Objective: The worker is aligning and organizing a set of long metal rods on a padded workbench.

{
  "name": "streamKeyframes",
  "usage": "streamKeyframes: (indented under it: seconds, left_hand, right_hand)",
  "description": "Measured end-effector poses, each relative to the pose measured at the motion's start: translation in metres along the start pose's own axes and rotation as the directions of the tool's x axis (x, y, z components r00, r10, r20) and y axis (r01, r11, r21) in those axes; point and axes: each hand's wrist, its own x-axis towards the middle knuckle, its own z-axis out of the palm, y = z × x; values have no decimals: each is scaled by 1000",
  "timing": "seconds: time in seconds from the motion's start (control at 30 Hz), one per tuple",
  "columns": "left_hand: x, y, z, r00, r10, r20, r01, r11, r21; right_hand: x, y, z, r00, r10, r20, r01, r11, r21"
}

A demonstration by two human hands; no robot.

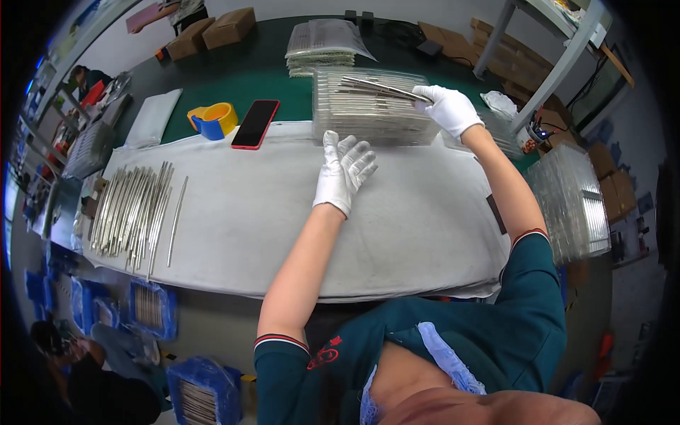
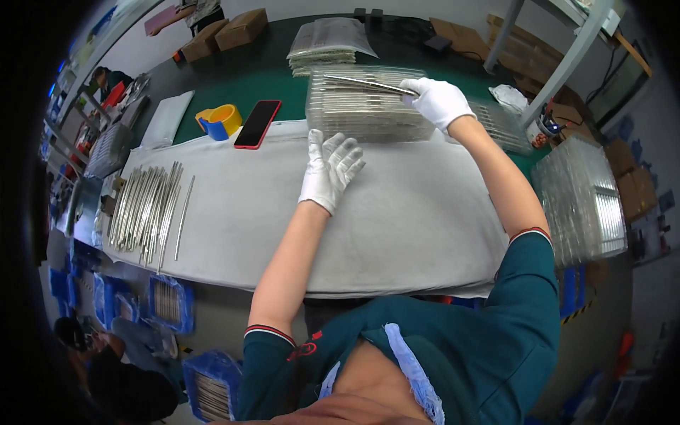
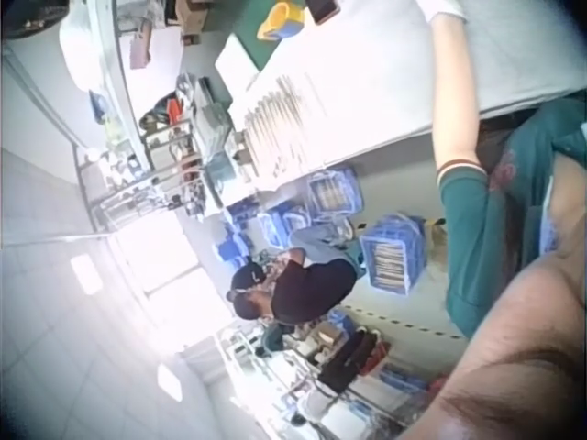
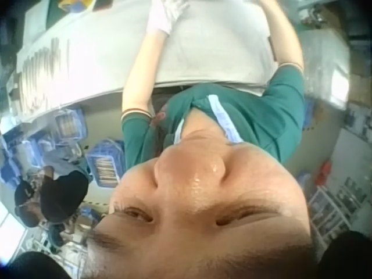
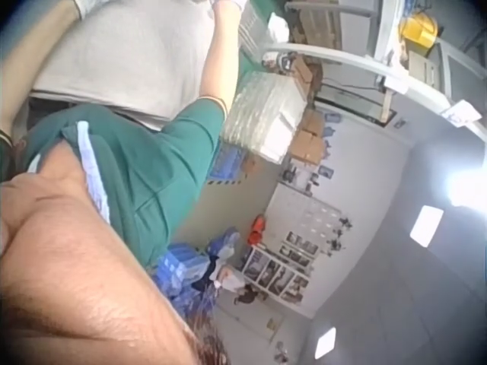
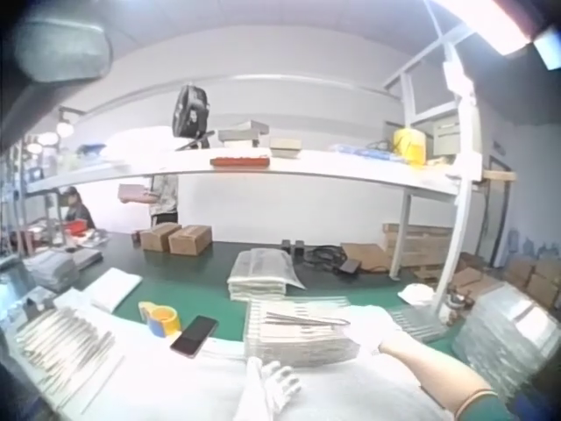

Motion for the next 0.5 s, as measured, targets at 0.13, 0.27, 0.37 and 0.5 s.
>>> streamKeyframes:
  seconds: [0.13, 0.27, 0.37, 0.5]
  left_hand:
    - [5, -4, -6, 998, -34, -45, 33, 999, -27]
    - [6, -4, -8, 997, -33, -63, 31, 999, -34]
    - [6, -5, -7, 997, -46, -65, 44, 999, -26]
    - [6, -7, -6, 996, -65, -53, 63, 997, -32]
  right_hand:
    - [13, 7, 12, 995, -3, 104, 21, 985, -173]
    - [17, -1, 22, 993, -41, 108, 58, 985, -162]
    - [26, 0, 26, 994, -9, 105, 21, 993, -114]
    - [33, -1, 22, 989, -4, 147, 23, 991, -129]
